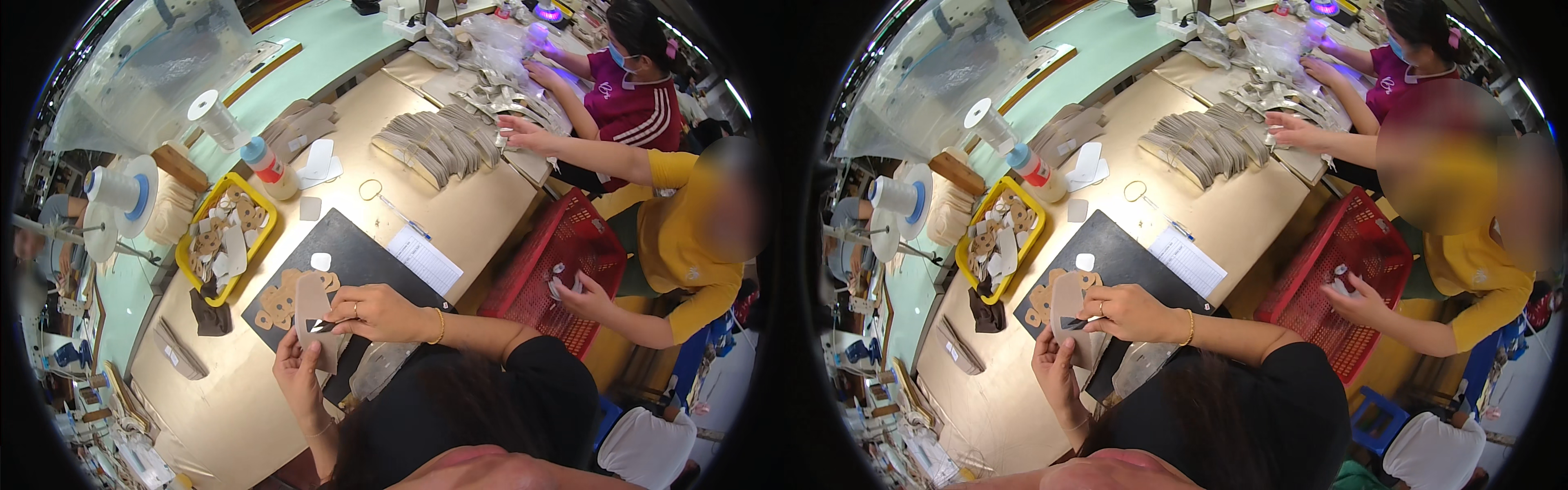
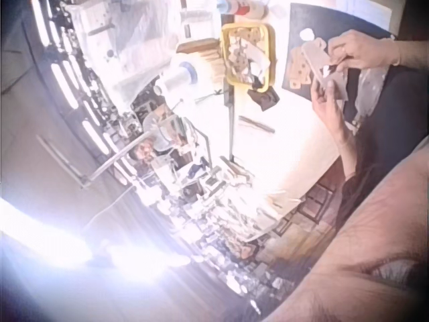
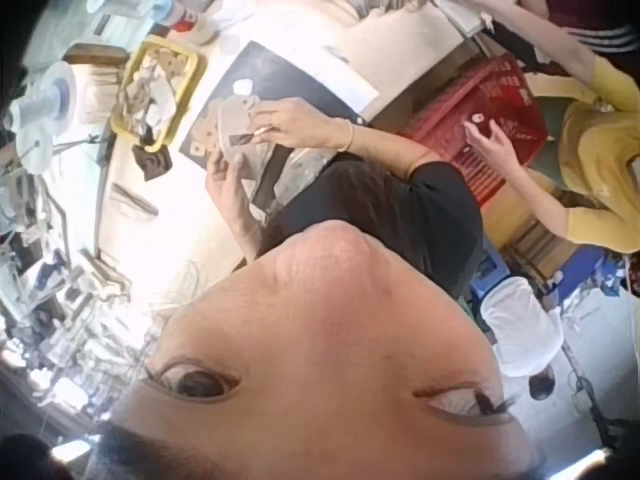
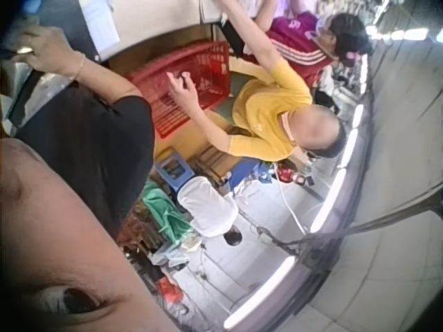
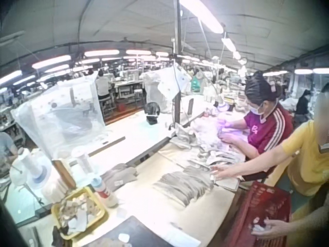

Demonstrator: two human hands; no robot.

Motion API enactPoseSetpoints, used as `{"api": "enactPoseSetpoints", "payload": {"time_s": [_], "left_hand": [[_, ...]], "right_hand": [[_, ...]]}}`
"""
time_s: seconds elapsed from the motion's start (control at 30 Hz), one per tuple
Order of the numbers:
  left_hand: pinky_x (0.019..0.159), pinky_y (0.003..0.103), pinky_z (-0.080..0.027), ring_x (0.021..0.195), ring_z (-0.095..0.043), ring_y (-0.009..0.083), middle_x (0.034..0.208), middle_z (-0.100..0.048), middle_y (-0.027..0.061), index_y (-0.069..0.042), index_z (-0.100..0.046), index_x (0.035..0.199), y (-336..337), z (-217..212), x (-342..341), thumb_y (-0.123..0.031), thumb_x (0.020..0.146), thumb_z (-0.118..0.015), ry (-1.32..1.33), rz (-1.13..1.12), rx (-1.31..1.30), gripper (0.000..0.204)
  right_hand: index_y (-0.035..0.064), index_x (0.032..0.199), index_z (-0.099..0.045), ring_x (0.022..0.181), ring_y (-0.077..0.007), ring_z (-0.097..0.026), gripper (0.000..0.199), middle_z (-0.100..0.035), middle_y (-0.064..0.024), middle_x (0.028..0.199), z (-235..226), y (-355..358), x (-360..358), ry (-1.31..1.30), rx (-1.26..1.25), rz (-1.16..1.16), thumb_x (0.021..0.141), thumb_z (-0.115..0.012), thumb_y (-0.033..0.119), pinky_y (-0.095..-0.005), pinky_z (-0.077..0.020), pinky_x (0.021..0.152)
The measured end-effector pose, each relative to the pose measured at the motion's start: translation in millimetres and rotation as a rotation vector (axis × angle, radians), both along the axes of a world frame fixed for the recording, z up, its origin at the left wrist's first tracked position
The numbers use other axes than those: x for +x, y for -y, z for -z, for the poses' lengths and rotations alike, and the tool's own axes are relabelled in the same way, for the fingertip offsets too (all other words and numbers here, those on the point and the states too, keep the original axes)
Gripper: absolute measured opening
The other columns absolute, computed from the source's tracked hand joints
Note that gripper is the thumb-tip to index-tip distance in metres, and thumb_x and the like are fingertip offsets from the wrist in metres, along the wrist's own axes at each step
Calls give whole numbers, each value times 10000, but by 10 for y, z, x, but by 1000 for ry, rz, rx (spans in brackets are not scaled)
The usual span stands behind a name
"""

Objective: The person uses scissors to cut small pieces of light-colored fabric on a worktable. They repeatedly pick up fabric pieces, trim them, and place the cut pieces into a yellow tray. Other workers are visible in the background at adjacent tables.

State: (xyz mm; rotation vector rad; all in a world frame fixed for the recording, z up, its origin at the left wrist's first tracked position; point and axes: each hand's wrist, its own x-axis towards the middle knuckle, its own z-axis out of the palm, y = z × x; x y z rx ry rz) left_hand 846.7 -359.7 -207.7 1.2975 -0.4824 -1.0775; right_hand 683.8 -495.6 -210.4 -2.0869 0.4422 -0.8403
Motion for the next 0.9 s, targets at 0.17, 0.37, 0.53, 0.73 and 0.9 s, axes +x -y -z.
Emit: {"api": "enactPoseSetpoints", "payload": {"time_s": [0.17, 0.37, 0.53, 0.73, 0.9], "left_hand": [[896, 262, -499, 992, -651, 154, 1116, -672, 143, 88, -512, 1284, 2, -8, -29, 38, 864, -663, -13, -16, 26, 448], [896, 260, -499, 986, -650, 151, 1111, -675, 135, 80, -523, 1272, -2, 2, -36, 27, 862, -677, -27, -15, 12, 441], [910, 265, -496, 1022, -639, 157, 1136, -665, 136, 76, -509, 1282, -9, 43, -34, 17, 861, -686, -54, -15, -4, 461], [958, 298, -494, 1065, -627, 167, 1185, -641, 130, 44, -487, 1284, 9, 108, -41, 15, 860, -684, -192, -61, -74, 468], [972, 314, -500, 1062, -633, 175, 1170, -644, 108, 5, -499, 1262, 6, 76, -18, 26, 861, -668, -353, -71, -118, 435]], "right_hand": [[72, 946, -697, 742, -249, -641, 176, -597, -45, 876, 9, 22, 12, -29, -64, -22, 822, -722, 195, -358, -507, 656], [73, 942, -700, 742, -251, -642, 147, -600, -48, 869, 32, 11, 19, -2, -16, -22, 834, -707, 172, -355, -511, 657], [54, 953, -705, 733, -251, -632, 161, -613, -59, 884, 26, 7, 0, 11, 60, 24, 828, -720, 155, -351, -506, 654], [12, 945, -695, 727, -133, -594, 115, -613, -53, 865, 158, 96, -20, 112, 335, 83, 846, -731, 58, -265, -476, 639], [44, 1009, -666, 632, -75, -502, 110, -597, -29, 919, 309, 259, -106, 308, 908, 23, 910, -682, 89, -231, -429, 600]]}}
